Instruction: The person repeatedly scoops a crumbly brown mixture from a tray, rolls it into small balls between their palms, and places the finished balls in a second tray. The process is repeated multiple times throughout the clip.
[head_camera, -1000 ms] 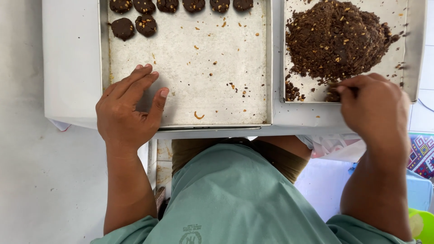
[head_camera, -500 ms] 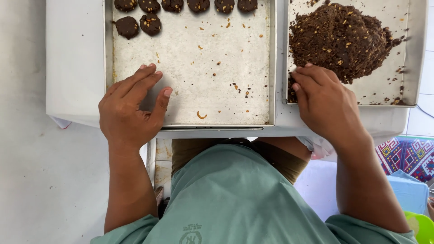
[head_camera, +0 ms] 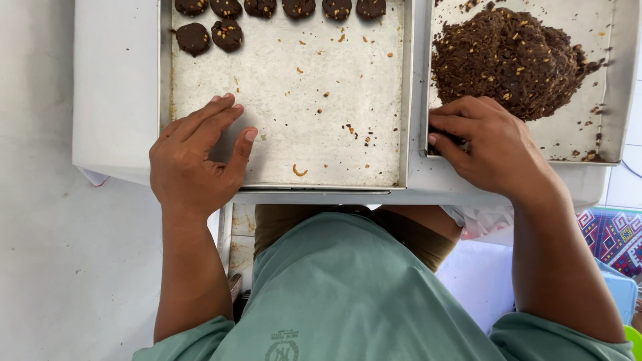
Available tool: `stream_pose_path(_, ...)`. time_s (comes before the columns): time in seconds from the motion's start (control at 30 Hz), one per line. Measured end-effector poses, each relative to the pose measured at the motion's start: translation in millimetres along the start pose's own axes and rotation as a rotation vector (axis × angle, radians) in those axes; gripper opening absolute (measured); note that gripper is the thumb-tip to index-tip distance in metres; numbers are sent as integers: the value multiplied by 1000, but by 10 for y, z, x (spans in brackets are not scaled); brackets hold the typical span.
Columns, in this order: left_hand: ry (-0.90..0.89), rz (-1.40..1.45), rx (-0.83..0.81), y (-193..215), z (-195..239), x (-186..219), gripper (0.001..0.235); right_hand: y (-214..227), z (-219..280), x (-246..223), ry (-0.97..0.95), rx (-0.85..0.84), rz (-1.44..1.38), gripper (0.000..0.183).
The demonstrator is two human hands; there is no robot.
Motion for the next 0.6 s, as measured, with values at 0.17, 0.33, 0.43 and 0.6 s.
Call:
stream_pose_path(0.17,14,-2,-8,-10,4,-5,20,82,-32,67,-43,-143,-68,16)
stream_pose_path(0.33,27,-10,-2,-2,-4,6,21,106,-105,70,-18,-156,-59,19)
stream_pose_path(0.43,44,-10,-23,-14,12,0,21,137,-181,47,-176,-259,4,28)
stream_pose_path(0.6,41,-1,-17,-4,7,1,20,357,-321,-241,-378,-539,244,23)
Point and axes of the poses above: each hand's wrist, its own z-axis away from the middle knuckle, its own y-axis out of the back of the hand, x = y × z, the point moved 3 cm from there along -z, towards the middle knuckle, and after that the axes turned 11 degrees about -y, right-handed, at the moved point
